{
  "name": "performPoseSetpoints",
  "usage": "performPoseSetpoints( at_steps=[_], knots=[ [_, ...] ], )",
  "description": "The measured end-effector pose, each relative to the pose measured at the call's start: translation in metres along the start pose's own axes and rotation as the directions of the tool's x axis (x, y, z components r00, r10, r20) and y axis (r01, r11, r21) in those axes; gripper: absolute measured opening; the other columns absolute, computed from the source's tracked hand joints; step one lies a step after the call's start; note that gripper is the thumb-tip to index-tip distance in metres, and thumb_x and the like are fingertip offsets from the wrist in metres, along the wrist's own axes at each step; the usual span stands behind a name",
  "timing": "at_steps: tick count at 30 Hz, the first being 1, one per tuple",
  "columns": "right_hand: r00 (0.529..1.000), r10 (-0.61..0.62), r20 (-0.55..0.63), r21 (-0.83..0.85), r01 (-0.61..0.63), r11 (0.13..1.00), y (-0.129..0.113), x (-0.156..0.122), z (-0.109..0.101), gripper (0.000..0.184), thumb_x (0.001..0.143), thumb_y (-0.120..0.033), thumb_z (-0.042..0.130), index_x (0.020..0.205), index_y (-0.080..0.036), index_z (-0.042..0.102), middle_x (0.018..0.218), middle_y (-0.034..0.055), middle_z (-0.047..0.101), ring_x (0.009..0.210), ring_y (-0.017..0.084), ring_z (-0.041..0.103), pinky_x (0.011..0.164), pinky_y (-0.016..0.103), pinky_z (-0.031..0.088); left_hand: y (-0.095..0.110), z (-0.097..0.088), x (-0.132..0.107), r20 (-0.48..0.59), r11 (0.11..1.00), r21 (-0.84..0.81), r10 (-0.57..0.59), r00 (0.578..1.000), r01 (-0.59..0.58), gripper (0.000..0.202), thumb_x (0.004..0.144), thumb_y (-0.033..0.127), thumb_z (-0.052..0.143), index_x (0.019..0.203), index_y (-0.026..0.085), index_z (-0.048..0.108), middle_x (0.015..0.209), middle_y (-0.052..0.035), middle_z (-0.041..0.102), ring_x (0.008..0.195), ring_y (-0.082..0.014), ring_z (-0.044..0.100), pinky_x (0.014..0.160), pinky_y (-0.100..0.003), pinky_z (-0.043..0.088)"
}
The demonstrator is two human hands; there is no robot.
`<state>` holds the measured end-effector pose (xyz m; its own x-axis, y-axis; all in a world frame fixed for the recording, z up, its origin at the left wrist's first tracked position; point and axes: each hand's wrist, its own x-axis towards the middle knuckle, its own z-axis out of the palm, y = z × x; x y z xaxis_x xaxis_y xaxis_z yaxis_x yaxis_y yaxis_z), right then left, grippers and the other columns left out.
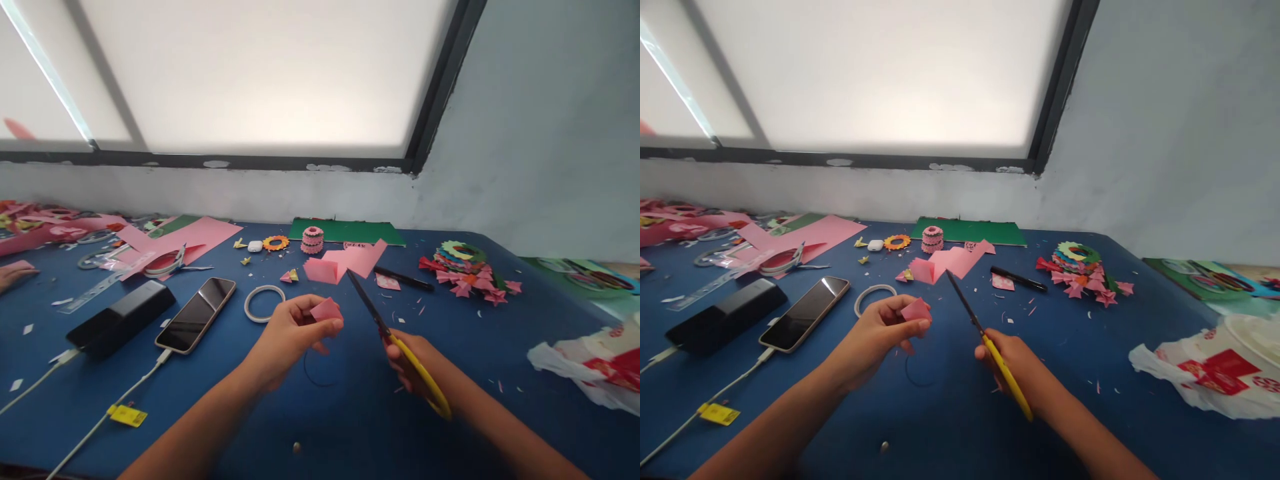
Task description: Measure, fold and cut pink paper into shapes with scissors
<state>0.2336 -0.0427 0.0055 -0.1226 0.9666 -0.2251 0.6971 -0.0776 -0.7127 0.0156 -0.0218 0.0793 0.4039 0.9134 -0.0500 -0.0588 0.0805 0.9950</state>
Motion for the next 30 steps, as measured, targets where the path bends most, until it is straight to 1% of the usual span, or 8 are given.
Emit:
performPoseSetpoints(
  at_steps=[4,6,9,13,17,23,26,30],
  knots=[
    [0.979,0.086,-0.184,-0.206,-0.124,0.971,0.011,0.015,-0.028,0.055,0.077,-0.07,0.033,0.089,-0.019,0.052,0.065,0.0069,0.058,0.065,0.026,0.061,0.055,0.03,0.042,-0.005,0.0,0.003,0.043,0.999,0.017,-0.036,0.998,0.035,0.02,0.065,0.026,0.073,0.078,0.015,0.063,0.073,0.0004,0.056,0.064,-0.0088,0.05,0.046,-0.014,0.039],
    [0.959,0.134,-0.248,-0.287,-0.205,0.936,0.018,0.018,-0.042,0.054,0.079,-0.067,0.034,0.087,-0.018,0.054,0.075,0.013,0.062,0.078,0.032,0.062,0.063,0.035,0.043,-0.007,0.0,0.005,0.069,0.998,0.035,-0.047,0.996,0.045,0.02,0.066,0.026,0.073,0.078,0.014,0.062,0.074,0.0,0.055,0.063,-0.0086,0.048,0.045,-0.015,0.038],
    [0.932,0.215,-0.293,-0.351,-0.314,0.882,0.028,0.017,-0.058,0.055,0.079,-0.067,0.034,0.088,-0.016,0.056,0.079,0.0169,0.064,0.079,0.036,0.062,0.065,0.04,0.043,-0.01,0.002,0.007,0.095,0.997,0.057,-0.048,0.994,0.042,0.018,0.07,0.028,0.069,0.079,0.014,0.062,0.076,-0.0006,0.053,0.064,-0.0085,0.046,0.047,-0.015,0.038],
    [0.897,0.27,-0.35,-0.396,-0.403,0.825,0.033,0.013,-0.067,0.058,0.073,-0.07,0.043,0.089,-0.016,0.057,0.09,0.0204,0.064,0.085,0.039,0.061,0.066,0.043,0.043,-0.014,0.003,0.008,0.078,0.995,0.083,-0.057,0.995,0.051,0.02,0.074,0.03,0.065,0.086,0.014,0.062,0.083,-0.0016,0.054,0.068,-0.0091,0.047,0.051,-0.016,0.038],
    [0.904,0.247,-0.348,-0.414,-0.385,0.825,0.029,0.014,-0.063,0.055,0.074,-0.069,0.043,0.085,-0.017,0.058,0.09,0.0175,0.065,0.084,0.037,0.062,0.065,0.041,0.044,-0.016,0.003,0.008,0.061,0.993,0.109,-0.051,0.997,0.044,0.024,0.073,0.032,0.066,0.09,0.016,0.063,0.076,0.0002,0.053,0.066,-0.0098,0.047,0.05,-0.017,0.036],
    [0.929,0.187,-0.318,-0.431,-0.318,0.845,0.025,0.019,-0.051,0.051,0.079,-0.065,0.041,0.084,-0.018,0.06,0.087,0.0139,0.067,0.08,0.034,0.063,0.063,0.037,0.044,-0.016,0.003,0.006,0.046,0.979,0.168,-0.125,0.991,0.116,0.028,0.073,0.038,0.064,0.091,0.016,0.064,0.076,-0.0009,0.054,0.069,-0.0116,0.05,0.049,-0.017,0.034],
    [0.927,0.162,-0.338,-0.45,-0.311,0.837,0.029,0.021,-0.053,0.049,0.078,-0.059,0.047,0.098,-0.016,0.061,0.098,0.0146,0.065,0.09,0.034,0.061,0.069,0.037,0.044,-0.017,0.004,0.004,0.045,0.976,0.179,-0.133,0.99,0.123,0.025,0.074,0.033,0.061,0.094,0.017,0.064,0.085,-0.0028,0.059,0.074,-0.0132,0.052,0.052,-0.019,0.036],
    [0.923,0.117,-0.365,-0.47,-0.292,0.833,0.031,0.021,-0.056,0.051,0.083,-0.05,0.049,0.118,-0.012,0.053,0.113,0.0154,0.06,0.104,0.031,0.055,0.079,0.034,0.042,-0.018,0.008,0.0,0.081,0.98,0.173,-0.117,0.99,0.102,0.03,0.076,0.019,0.054,0.105,0.019,0.06,0.099,-0.0055,0.062,0.086,-0.0162,0.054,0.063,-0.023,0.042]
  ],
)
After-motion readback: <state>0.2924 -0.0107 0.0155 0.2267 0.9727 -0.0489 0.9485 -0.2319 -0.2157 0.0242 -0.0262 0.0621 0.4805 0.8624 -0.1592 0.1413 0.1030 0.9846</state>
